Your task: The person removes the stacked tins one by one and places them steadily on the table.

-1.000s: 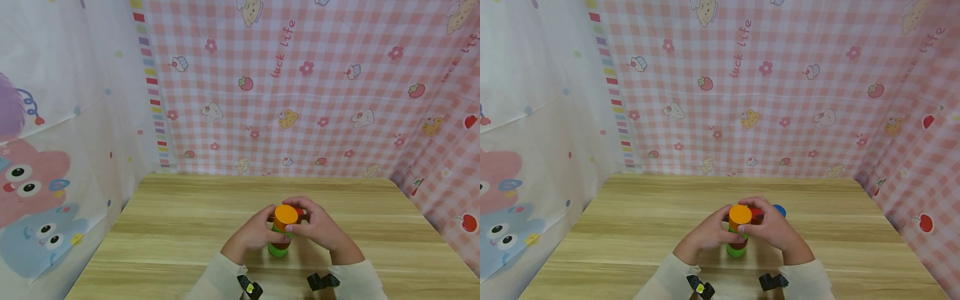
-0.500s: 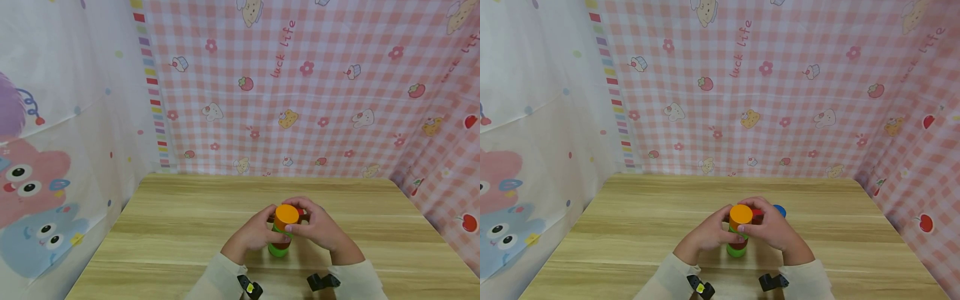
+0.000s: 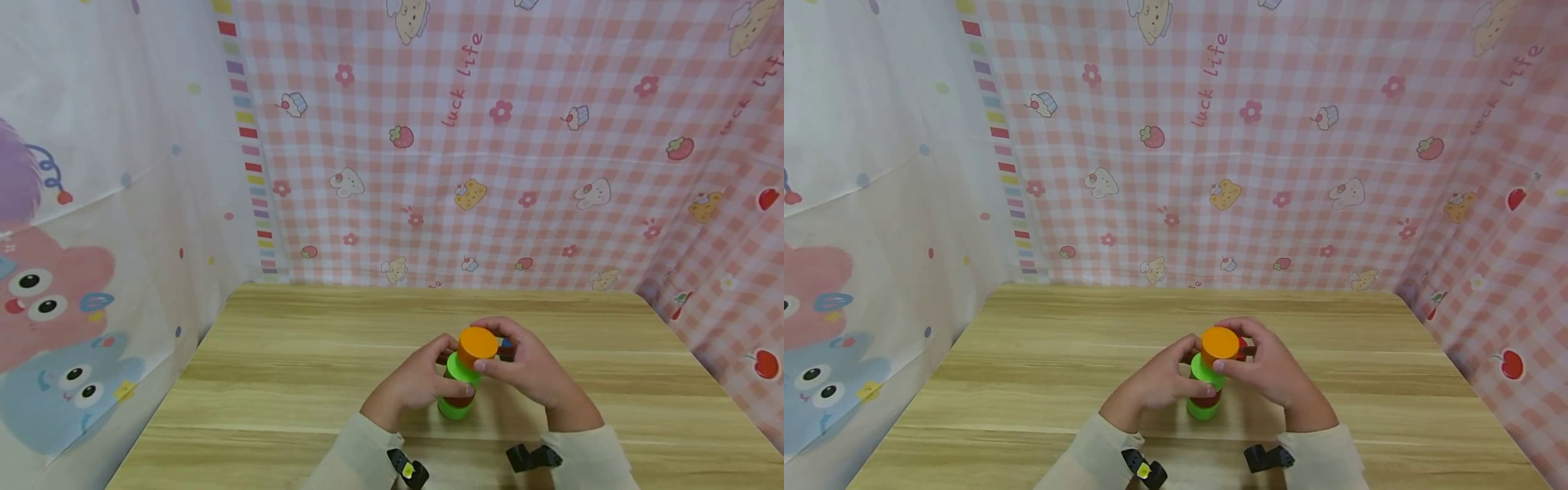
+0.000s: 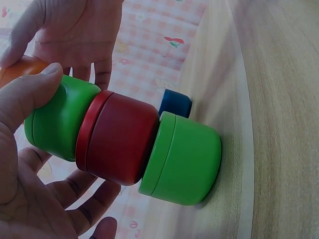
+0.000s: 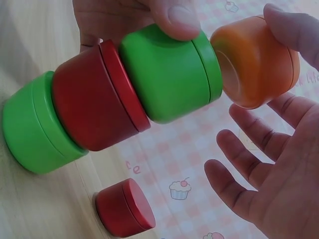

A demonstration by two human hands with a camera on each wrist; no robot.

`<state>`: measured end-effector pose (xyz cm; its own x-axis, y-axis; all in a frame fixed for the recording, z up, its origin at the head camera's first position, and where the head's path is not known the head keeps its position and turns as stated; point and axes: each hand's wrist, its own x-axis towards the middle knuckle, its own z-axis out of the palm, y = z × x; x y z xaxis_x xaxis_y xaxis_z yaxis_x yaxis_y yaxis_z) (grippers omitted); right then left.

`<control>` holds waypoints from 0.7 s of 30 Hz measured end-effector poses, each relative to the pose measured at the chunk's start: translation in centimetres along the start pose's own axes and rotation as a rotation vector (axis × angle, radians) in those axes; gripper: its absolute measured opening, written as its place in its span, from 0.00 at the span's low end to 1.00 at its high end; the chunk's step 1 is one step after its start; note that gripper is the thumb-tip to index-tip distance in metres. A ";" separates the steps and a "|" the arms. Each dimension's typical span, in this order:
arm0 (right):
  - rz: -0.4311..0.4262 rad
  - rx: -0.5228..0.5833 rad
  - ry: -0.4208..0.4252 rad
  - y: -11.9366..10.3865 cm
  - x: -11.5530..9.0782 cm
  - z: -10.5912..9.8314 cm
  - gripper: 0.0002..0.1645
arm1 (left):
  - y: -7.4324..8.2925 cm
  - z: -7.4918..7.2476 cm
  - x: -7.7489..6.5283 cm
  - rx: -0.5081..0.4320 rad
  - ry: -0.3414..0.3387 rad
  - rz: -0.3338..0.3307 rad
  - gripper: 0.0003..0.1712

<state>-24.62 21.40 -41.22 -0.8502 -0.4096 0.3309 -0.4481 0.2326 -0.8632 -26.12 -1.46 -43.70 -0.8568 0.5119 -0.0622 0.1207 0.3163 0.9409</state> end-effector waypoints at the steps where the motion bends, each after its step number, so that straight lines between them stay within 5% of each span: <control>1: 0.007 0.004 0.001 0.0 0.0 -0.1 0.26 | 0.0 0.0 0.0 0.002 0.000 -0.001 0.25; 21: 0.100 -0.024 0.096 1.1 -0.4 -1.6 0.28 | 0.1 0.1 -0.1 -0.001 0.002 0.015 0.23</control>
<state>-25.16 23.19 -41.68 -0.9130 -0.2973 0.2792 -0.3649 0.2899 -0.8848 -25.97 -1.37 -43.59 -0.8560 0.5148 -0.0477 0.1329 0.3082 0.9420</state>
